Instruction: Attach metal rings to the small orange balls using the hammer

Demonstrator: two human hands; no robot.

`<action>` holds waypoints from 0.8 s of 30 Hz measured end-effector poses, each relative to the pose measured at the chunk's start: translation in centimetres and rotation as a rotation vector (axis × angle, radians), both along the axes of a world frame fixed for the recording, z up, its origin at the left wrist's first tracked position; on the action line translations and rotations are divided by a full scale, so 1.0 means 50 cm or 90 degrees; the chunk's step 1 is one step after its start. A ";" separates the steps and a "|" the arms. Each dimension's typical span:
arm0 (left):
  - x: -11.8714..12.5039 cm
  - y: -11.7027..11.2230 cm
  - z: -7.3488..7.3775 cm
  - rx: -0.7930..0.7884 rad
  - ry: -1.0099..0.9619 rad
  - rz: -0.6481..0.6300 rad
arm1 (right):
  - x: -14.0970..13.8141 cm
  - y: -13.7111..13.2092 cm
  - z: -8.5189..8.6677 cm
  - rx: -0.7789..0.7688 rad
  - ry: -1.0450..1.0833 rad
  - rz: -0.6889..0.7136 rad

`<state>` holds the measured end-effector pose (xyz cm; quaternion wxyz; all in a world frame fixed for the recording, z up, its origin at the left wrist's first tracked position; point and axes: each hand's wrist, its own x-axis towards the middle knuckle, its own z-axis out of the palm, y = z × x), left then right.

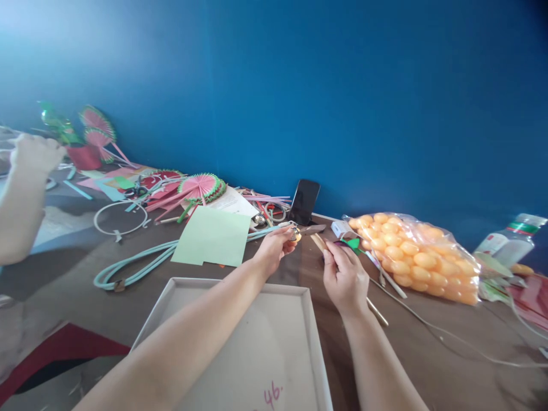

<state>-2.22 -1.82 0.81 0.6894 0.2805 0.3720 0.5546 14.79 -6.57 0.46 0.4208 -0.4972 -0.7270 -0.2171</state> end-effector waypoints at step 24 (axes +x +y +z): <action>0.000 0.003 -0.003 0.000 -0.021 -0.013 | -0.003 -0.002 0.002 0.014 0.005 0.008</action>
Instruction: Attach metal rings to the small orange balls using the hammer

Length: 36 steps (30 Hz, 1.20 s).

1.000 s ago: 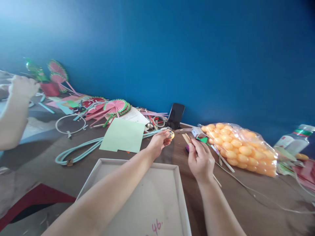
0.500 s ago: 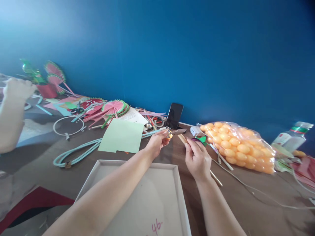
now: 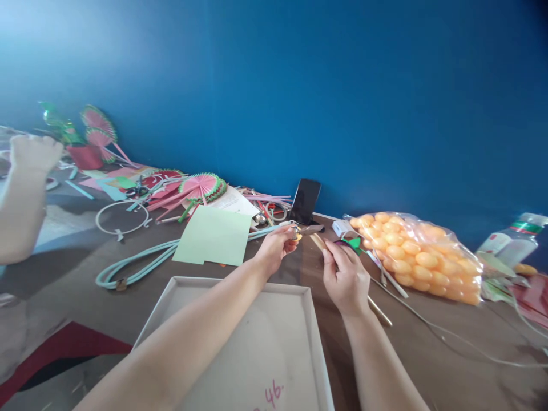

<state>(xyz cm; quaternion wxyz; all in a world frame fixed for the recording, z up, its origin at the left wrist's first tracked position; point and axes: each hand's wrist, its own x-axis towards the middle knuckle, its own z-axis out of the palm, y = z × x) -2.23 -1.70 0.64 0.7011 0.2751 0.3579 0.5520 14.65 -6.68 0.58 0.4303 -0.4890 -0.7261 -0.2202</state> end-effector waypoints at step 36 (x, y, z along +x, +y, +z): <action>-0.004 -0.007 0.010 0.100 -0.002 -0.003 | 0.004 -0.003 0.007 0.031 0.043 0.037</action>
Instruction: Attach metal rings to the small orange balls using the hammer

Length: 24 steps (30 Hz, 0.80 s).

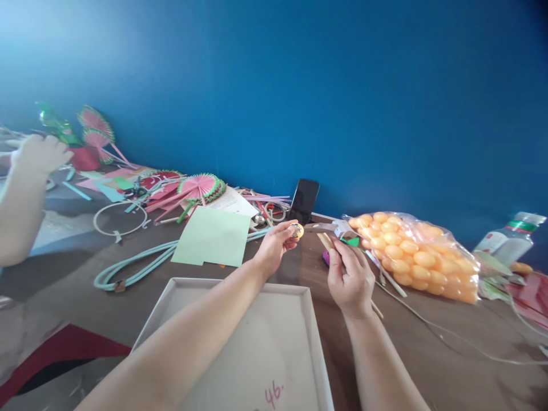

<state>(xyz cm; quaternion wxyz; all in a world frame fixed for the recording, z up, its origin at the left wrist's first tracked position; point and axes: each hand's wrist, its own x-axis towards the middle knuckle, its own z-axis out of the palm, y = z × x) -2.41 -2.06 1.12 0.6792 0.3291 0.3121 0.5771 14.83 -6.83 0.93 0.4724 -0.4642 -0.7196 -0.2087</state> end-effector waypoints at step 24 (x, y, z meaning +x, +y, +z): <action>0.002 0.003 -0.005 -0.046 0.055 0.038 | -0.002 0.000 -0.005 -0.039 -0.034 -0.027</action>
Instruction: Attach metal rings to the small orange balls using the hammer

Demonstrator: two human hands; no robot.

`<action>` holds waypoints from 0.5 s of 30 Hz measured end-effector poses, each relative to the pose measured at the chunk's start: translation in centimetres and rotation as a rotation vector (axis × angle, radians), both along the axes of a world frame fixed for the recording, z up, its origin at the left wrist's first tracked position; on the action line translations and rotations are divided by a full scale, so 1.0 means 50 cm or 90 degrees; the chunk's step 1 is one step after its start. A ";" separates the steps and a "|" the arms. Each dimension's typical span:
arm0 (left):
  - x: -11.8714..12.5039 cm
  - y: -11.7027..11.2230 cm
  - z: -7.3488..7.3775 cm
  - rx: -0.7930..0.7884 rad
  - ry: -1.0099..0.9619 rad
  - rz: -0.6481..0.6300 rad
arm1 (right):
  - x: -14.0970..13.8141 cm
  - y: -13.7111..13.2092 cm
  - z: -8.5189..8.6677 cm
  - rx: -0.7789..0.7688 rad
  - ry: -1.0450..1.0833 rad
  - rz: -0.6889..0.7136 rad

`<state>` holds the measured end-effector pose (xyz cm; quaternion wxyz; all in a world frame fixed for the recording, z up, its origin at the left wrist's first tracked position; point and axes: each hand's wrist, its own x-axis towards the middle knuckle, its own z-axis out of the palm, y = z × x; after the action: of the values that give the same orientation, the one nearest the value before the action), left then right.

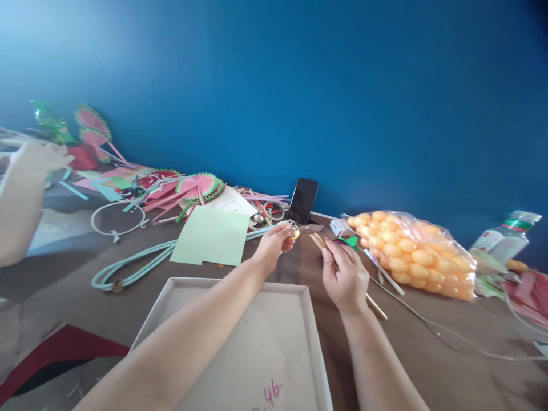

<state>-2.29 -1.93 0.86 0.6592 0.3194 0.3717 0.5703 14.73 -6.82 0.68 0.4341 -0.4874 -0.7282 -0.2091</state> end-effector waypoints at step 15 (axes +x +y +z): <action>0.000 0.008 -0.003 -0.032 -0.039 0.072 | 0.012 0.007 -0.001 -0.036 -0.012 -0.008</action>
<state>-2.30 -1.51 0.70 0.6448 0.2637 0.3833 0.6064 15.34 -6.49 0.61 0.4115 -0.5022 -0.7348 -0.1961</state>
